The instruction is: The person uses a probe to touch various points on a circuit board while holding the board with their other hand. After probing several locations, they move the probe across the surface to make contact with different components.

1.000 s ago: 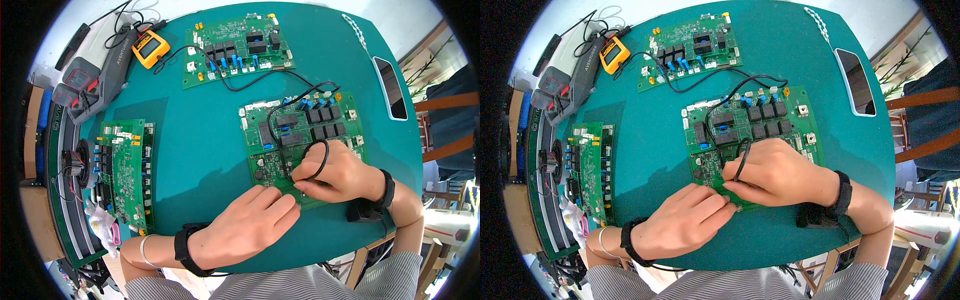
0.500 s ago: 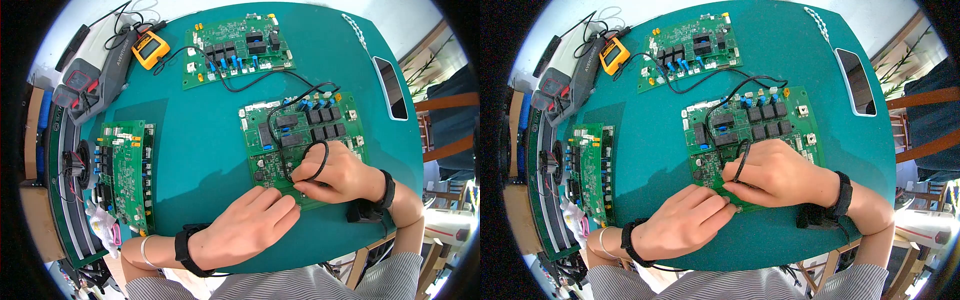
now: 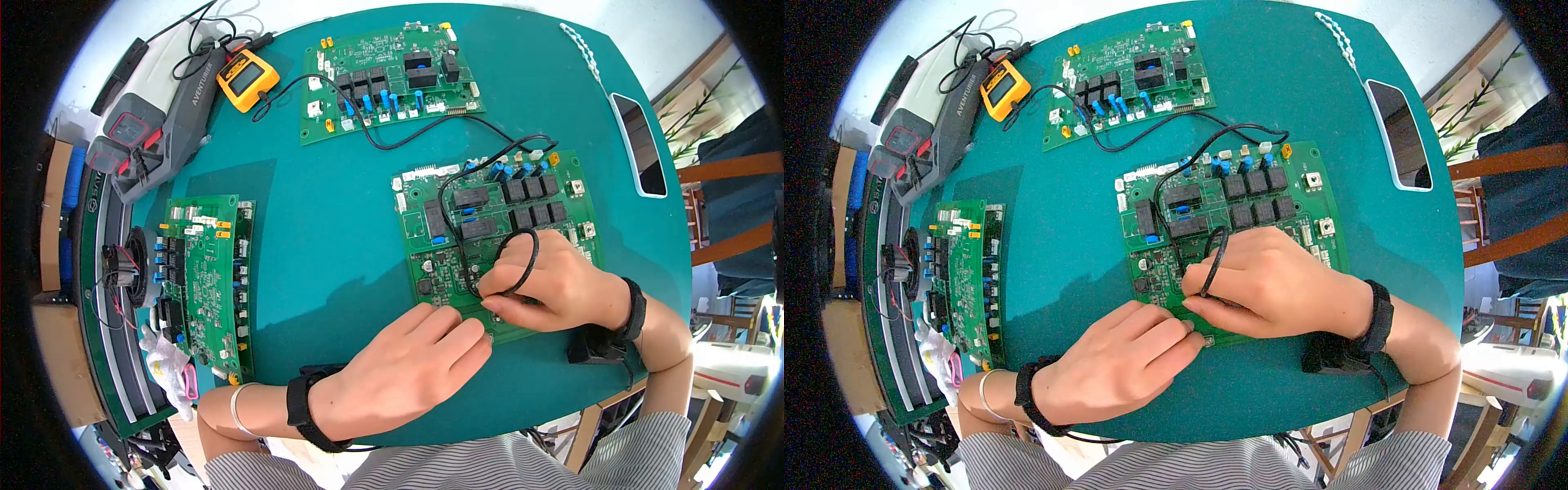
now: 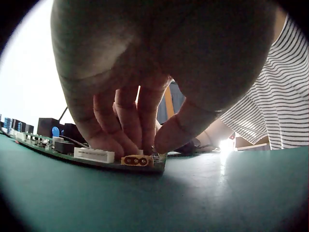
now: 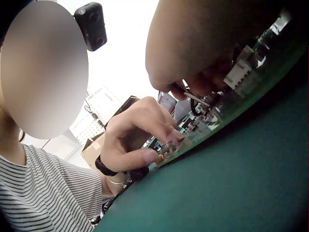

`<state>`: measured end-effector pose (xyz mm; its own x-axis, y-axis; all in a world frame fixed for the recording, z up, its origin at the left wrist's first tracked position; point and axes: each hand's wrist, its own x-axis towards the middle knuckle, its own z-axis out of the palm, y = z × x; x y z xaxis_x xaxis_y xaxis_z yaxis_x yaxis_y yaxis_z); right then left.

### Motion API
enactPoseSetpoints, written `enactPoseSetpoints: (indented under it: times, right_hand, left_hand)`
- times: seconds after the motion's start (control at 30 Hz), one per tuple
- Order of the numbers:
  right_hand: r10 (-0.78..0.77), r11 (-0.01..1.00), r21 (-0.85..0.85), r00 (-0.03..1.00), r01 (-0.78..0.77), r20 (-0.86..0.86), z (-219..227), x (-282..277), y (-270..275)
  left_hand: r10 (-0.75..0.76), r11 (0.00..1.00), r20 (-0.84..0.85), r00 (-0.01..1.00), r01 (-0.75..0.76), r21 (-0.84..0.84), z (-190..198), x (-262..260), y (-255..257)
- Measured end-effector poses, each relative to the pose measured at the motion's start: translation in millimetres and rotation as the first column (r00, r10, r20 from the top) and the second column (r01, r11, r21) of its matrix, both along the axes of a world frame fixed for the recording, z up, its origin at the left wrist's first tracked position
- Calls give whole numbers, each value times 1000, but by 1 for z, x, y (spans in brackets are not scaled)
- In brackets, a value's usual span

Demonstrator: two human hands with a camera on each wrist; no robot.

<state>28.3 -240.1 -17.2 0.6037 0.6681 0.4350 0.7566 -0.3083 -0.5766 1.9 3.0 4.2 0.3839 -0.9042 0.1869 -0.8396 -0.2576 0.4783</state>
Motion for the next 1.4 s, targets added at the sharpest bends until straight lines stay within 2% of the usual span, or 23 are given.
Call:
enactPoseSetpoints:
  times: [1.4]
  right_hand:
    - [-7,1000,-3,1000,6,-31,1,0,0]
  left_hand:
    - [14,1000,-15,1000,-14,-12,-2,0,0]
